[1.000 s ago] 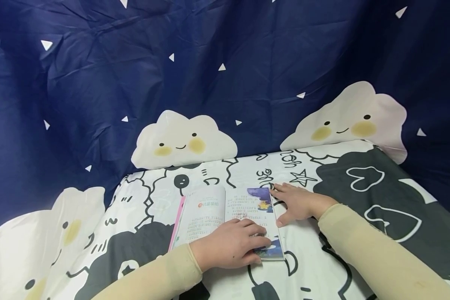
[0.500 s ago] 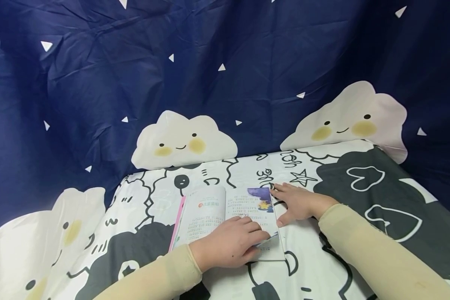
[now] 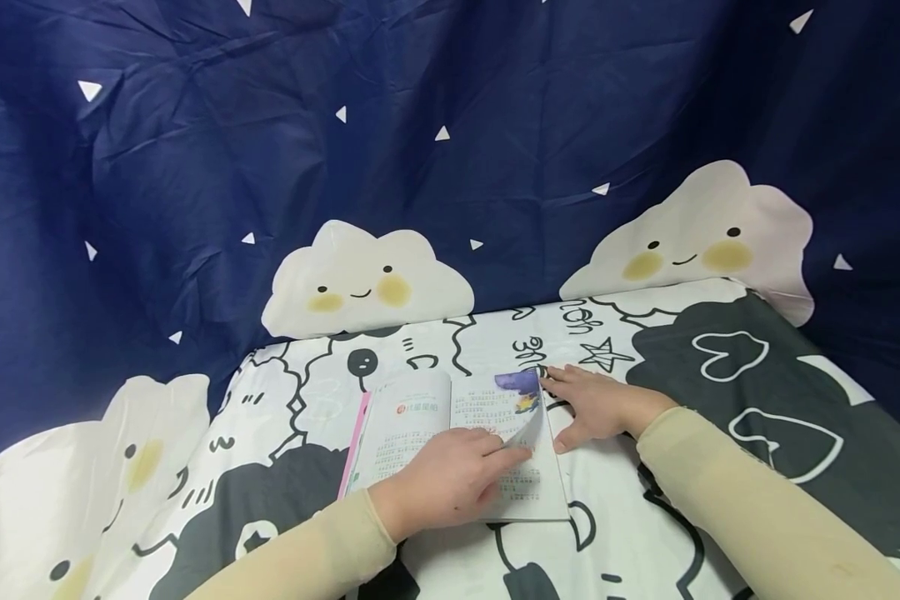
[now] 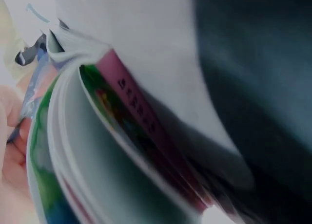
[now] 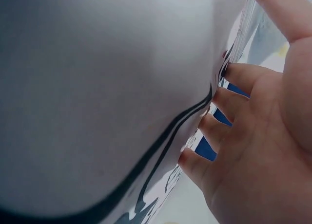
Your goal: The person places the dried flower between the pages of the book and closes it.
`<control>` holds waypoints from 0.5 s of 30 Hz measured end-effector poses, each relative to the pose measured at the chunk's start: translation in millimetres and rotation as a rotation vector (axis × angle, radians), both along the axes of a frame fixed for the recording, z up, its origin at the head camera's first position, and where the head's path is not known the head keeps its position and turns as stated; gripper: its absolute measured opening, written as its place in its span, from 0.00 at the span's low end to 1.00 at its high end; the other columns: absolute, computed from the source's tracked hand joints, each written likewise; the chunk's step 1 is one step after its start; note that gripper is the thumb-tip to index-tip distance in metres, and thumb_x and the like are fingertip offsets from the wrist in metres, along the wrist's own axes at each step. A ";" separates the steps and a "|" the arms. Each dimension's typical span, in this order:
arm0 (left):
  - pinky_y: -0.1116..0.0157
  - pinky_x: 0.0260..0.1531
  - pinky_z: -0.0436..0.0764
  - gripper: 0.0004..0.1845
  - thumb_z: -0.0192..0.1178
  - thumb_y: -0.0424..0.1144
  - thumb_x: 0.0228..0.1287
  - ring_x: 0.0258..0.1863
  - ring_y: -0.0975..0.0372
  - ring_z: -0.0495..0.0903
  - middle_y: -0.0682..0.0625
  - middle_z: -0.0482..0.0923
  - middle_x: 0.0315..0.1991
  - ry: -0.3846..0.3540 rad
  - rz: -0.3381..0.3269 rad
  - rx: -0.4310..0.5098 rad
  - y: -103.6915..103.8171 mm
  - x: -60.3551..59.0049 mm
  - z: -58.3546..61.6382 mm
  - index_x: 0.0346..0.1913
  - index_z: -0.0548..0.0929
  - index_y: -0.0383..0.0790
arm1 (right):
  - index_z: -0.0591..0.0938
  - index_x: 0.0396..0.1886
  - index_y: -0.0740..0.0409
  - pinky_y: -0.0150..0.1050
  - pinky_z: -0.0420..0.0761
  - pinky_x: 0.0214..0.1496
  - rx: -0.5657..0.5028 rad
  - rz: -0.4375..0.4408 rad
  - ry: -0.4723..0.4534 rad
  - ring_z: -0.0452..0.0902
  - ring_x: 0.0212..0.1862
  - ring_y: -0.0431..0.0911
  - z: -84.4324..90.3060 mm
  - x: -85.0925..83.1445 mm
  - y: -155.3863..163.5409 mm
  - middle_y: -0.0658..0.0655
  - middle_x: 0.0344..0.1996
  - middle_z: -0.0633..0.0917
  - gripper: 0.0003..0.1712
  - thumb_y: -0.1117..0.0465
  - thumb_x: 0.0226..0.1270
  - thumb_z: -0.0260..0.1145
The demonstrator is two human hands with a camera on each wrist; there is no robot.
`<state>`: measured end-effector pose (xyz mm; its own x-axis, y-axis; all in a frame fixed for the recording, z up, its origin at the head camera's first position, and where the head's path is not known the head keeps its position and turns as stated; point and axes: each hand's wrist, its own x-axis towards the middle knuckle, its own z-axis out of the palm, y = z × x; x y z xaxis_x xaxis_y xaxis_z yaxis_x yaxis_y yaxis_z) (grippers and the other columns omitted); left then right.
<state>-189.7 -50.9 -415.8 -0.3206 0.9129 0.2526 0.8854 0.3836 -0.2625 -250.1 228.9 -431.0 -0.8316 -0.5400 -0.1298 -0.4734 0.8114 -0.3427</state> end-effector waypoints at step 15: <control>0.56 0.68 0.65 0.38 0.63 0.41 0.59 0.71 0.57 0.65 0.48 0.72 0.69 0.026 0.079 -0.086 -57.8 -3.3 24.1 0.75 0.70 0.45 | 0.65 0.76 0.66 0.70 0.58 0.68 -0.008 0.003 0.017 0.52 0.73 0.74 -0.8 0.3 0.5 0.72 0.74 0.62 0.62 0.33 0.50 0.75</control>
